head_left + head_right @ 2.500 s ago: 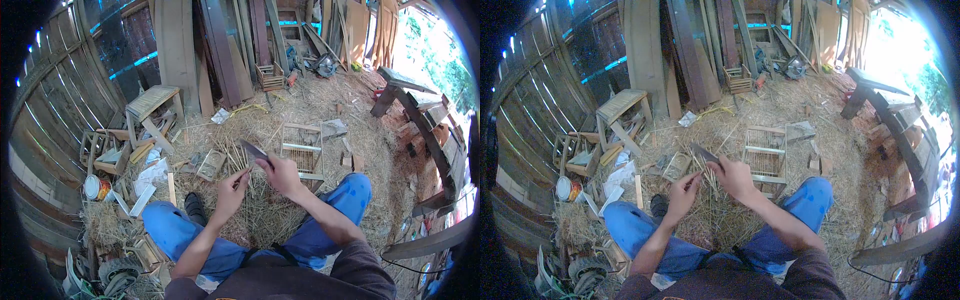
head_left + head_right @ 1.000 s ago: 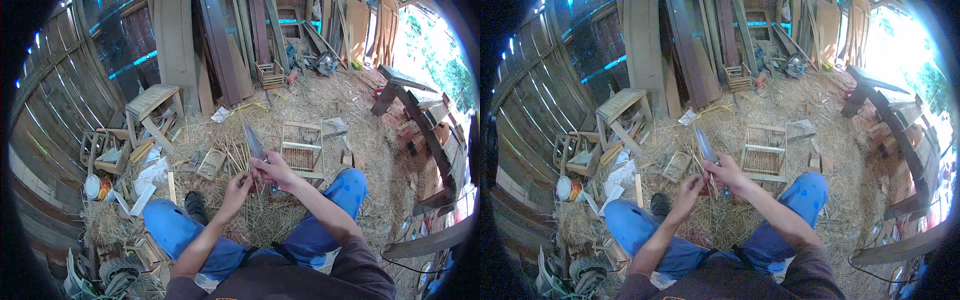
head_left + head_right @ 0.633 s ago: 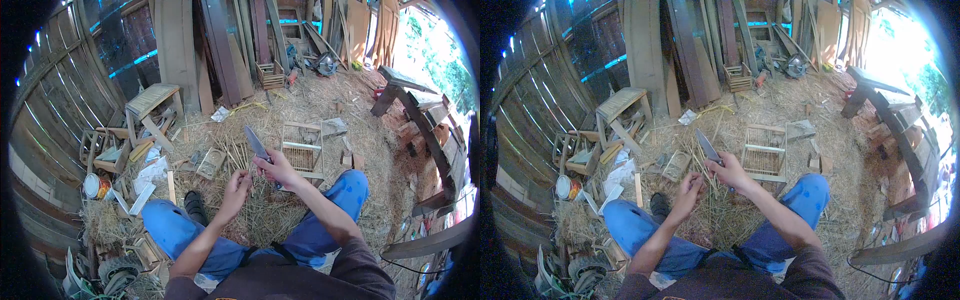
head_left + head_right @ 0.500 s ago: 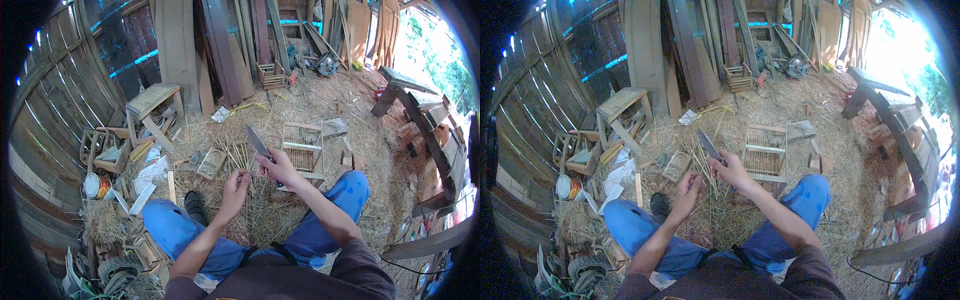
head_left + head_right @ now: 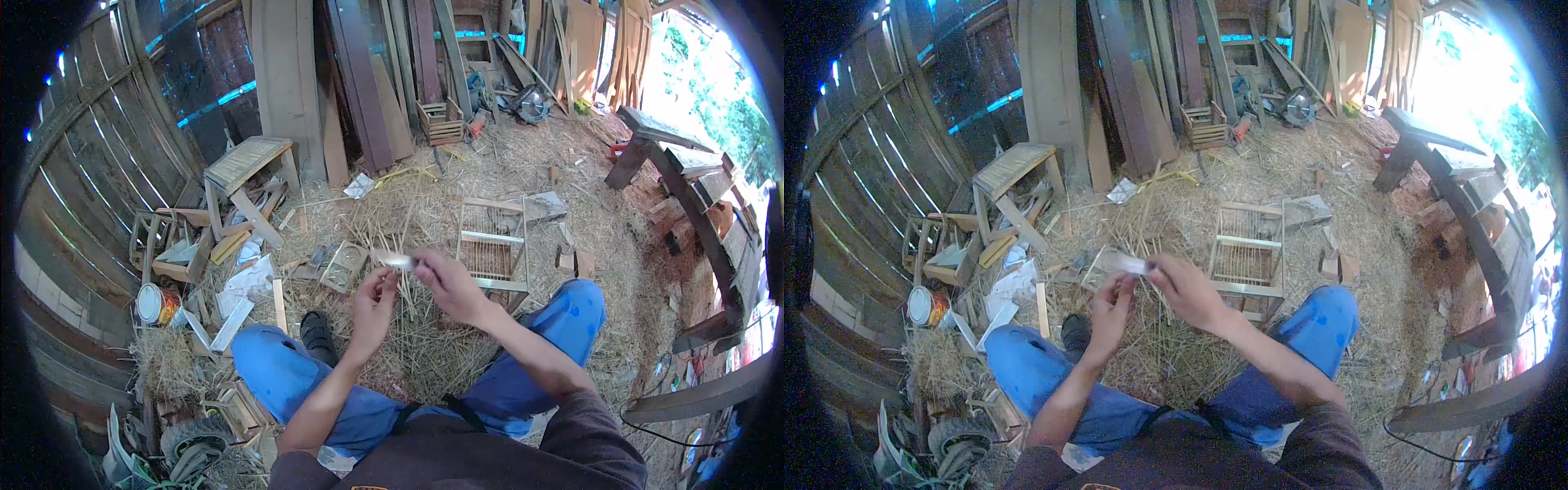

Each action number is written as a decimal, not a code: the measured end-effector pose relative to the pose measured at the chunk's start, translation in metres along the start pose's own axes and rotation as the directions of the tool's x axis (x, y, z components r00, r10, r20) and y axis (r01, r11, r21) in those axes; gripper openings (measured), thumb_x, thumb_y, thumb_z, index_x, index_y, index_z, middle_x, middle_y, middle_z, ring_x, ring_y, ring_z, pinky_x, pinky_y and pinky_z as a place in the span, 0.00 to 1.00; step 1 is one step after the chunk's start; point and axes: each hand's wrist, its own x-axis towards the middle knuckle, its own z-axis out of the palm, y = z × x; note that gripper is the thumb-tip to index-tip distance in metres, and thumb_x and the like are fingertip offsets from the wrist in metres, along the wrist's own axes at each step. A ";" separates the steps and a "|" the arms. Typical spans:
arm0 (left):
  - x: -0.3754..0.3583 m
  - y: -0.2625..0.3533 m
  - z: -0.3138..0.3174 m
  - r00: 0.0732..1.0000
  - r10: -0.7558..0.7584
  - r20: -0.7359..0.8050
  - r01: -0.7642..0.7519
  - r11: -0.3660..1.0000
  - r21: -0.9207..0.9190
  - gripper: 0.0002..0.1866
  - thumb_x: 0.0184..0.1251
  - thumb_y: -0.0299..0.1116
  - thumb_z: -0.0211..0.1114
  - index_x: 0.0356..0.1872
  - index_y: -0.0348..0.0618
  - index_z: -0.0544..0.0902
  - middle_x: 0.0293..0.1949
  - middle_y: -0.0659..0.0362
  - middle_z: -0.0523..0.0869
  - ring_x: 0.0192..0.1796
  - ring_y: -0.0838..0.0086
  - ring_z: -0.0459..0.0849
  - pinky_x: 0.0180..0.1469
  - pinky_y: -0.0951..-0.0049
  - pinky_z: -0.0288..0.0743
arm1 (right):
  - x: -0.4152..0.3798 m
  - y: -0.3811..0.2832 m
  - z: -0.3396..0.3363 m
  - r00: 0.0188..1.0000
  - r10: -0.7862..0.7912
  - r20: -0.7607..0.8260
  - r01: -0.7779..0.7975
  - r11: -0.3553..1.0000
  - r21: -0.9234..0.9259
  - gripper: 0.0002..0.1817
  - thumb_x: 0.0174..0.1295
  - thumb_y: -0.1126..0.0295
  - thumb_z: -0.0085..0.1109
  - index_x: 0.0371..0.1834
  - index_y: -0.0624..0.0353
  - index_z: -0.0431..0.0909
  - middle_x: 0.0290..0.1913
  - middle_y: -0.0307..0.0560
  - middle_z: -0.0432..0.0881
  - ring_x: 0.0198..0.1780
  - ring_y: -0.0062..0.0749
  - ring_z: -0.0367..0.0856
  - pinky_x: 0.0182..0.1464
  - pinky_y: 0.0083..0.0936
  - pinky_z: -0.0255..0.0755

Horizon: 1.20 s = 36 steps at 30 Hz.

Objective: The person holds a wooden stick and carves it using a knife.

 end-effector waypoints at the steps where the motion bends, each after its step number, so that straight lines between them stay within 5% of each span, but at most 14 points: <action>1: -0.002 -0.001 0.000 1.000 -0.009 0.017 0.009 1.000 0.003 0.13 0.80 0.38 0.55 0.47 0.38 0.79 0.21 0.71 0.70 0.23 0.89 0.65 0.22 0.81 0.55 | -0.002 0.000 0.003 0.996 -0.089 0.008 0.090 0.995 -0.039 0.16 0.74 0.61 0.51 0.54 0.63 0.73 0.39 0.59 0.80 0.41 0.54 0.79 0.43 0.42 0.72; 4: -0.004 -0.006 0.000 1.000 -0.008 -0.025 0.013 0.979 0.202 0.13 0.80 0.38 0.54 0.45 0.38 0.78 0.22 0.71 0.69 0.23 0.87 0.66 0.23 0.79 0.57 | -0.003 0.000 0.010 0.988 -0.127 0.084 0.133 0.988 -0.073 0.17 0.72 0.59 0.53 0.52 0.63 0.72 0.42 0.61 0.80 0.45 0.61 0.78 0.44 0.48 0.71; 11: -0.004 -0.011 -0.003 0.993 -0.085 0.084 0.082 0.996 0.037 0.11 0.79 0.31 0.50 0.38 0.37 0.77 0.23 0.66 0.74 0.23 0.84 0.69 0.24 0.75 0.62 | -0.002 0.008 0.016 0.971 -0.232 0.057 0.239 0.948 -0.210 0.17 0.69 0.57 0.56 0.48 0.61 0.73 0.40 0.58 0.80 0.44 0.57 0.79 0.45 0.46 0.71; 17: -0.012 0.009 -0.001 0.994 0.083 0.070 -0.104 0.918 0.383 0.09 0.76 0.27 0.51 0.37 0.35 0.78 0.22 0.64 0.74 0.23 0.81 0.69 0.25 0.72 0.63 | 0.001 0.002 0.007 0.947 -0.306 0.096 0.318 0.857 -0.405 0.17 0.67 0.56 0.57 0.47 0.57 0.74 0.35 0.47 0.79 0.39 0.45 0.79 0.42 0.39 0.71; 23: -0.016 0.001 0.001 0.968 0.245 0.055 -0.239 0.837 0.492 0.10 0.76 0.30 0.55 0.35 0.34 0.80 0.21 0.65 0.73 0.22 0.82 0.66 0.24 0.72 0.60 | 0.000 0.001 0.003 0.928 -0.361 0.090 0.353 0.776 -0.522 0.17 0.64 0.54 0.59 0.45 0.55 0.75 0.34 0.41 0.77 0.38 0.37 0.78 0.42 0.34 0.69; 29: -0.015 -0.020 -0.006 0.991 0.086 0.102 -0.112 0.951 0.290 0.12 0.78 0.34 0.56 0.35 0.37 0.79 0.19 0.70 0.69 0.19 0.85 0.62 0.21 0.76 0.53 | -0.003 0.002 -0.003 0.930 -0.361 0.070 0.333 0.748 -0.574 0.16 0.62 0.54 0.60 0.43 0.54 0.76 0.34 0.40 0.77 0.37 0.36 0.77 0.41 0.32 0.67; 32: -0.022 0.009 0.002 0.986 -0.061 0.154 0.061 0.998 0.003 0.13 0.80 0.36 0.53 0.37 0.39 0.78 0.19 0.72 0.66 0.20 0.87 0.61 0.21 0.79 0.52 | 0.000 0.003 -0.013 0.938 -0.346 0.032 0.296 0.748 -0.593 0.15 0.61 0.55 0.62 0.43 0.53 0.77 0.33 0.40 0.77 0.38 0.36 0.77 0.40 0.32 0.67; 36: -0.021 0.008 -0.001 0.986 -0.019 0.168 0.010 0.999 0.053 0.12 0.82 0.38 0.51 0.41 0.41 0.78 0.19 0.72 0.64 0.20 0.89 0.61 0.21 0.81 0.53 | 0.004 0.003 -0.015 0.943 -0.331 0.032 0.280 0.737 -0.615 0.14 0.62 0.58 0.62 0.43 0.54 0.77 0.34 0.42 0.78 0.38 0.38 0.78 0.41 0.34 0.67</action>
